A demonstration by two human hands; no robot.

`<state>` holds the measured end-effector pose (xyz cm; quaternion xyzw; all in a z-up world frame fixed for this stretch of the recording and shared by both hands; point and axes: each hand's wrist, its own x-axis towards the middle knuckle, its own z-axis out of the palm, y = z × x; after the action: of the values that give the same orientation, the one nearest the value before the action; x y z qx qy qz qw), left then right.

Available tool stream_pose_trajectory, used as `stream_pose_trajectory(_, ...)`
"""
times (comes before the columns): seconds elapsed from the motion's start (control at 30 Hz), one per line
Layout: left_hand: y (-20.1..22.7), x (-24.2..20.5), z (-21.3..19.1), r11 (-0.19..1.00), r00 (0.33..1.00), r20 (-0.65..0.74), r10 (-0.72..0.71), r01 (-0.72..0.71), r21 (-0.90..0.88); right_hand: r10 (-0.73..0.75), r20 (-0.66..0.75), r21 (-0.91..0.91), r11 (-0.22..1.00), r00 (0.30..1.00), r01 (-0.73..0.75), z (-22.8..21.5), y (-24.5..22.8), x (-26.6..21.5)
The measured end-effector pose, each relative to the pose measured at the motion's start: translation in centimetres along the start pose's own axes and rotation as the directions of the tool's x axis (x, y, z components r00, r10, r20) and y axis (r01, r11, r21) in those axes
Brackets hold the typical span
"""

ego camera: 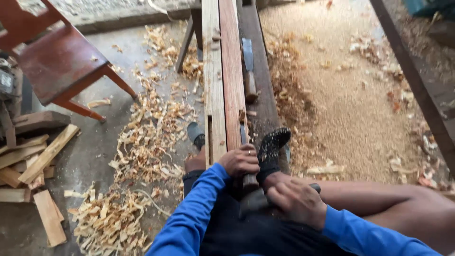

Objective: Using a hammer and chisel to carve and shape a wooden beam in a workshop.

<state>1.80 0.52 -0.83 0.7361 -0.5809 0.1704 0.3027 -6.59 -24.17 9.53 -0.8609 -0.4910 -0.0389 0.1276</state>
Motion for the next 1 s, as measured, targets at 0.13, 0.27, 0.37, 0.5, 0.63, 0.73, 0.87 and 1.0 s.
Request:
stream_pose_trajectory(0.13, -0.1, -0.5, 0.6, 1.0, 1.0, -0.005, 0.006, -0.006, 0.014, 0.007, 0.034, 0.034, 0.999, 0.999, -0.009, 2.4, 2.3, -0.3)
stream_pose_trajectory(0.27, -0.3, -0.5, 0.4, 1.0, 1.0, -0.01, 0.027, -0.026, 0.008, 0.052, -0.023, 0.017, 0.999, 0.998, -0.051, -0.3, 0.1, 1.3)
stream_pose_trajectory(0.37, 0.8, -0.7, 0.5, 0.998, 1.0, 0.004, -0.009, 0.01, -0.059, -0.216, -0.062, -0.039, 0.976, 0.974, 0.214, 0.1, -2.5, -3.0)
stream_pose_trajectory(0.5, -0.6, -1.4, 1.4, 0.999, 0.998, 0.063, -0.004, 0.001, 0.037, -0.035, 0.302, -0.115, 0.991, 0.953, 0.073, 2.5, 1.3, -0.5)
stream_pose_trajectory(0.63, 0.7, -2.0, 1.4, 0.999, 1.0, 0.017, -0.003, 0.003, 0.04, 0.237, 0.145, -0.031, 0.972, 0.961, -0.235, -1.5, -0.6, 0.3)
stream_pose_trajectory(0.73, 1.7, -1.1, 0.4, 0.997, 0.994, -0.111, -0.003, 0.011, 0.071, 0.214, -0.126, 0.021, 0.977, 0.969, -0.213, -3.8, -0.1, -0.3)
stream_pose_trajectory(0.87, 3.1, -0.7, 0.1, 0.997, 0.979, -0.193, -0.067, 0.072, 0.02, 0.397, -0.31, 0.086, 0.917, 0.864, -0.39, -2.9, 0.7, -2.0)
stream_pose_trajectory(1.0, 3.1, 0.0, -0.3, 0.992, 0.972, -0.202, -0.123, 0.122, -0.014, 0.481, -0.371, 0.105, 0.871, 0.794, -0.479, -1.5, 2.2, -3.2)
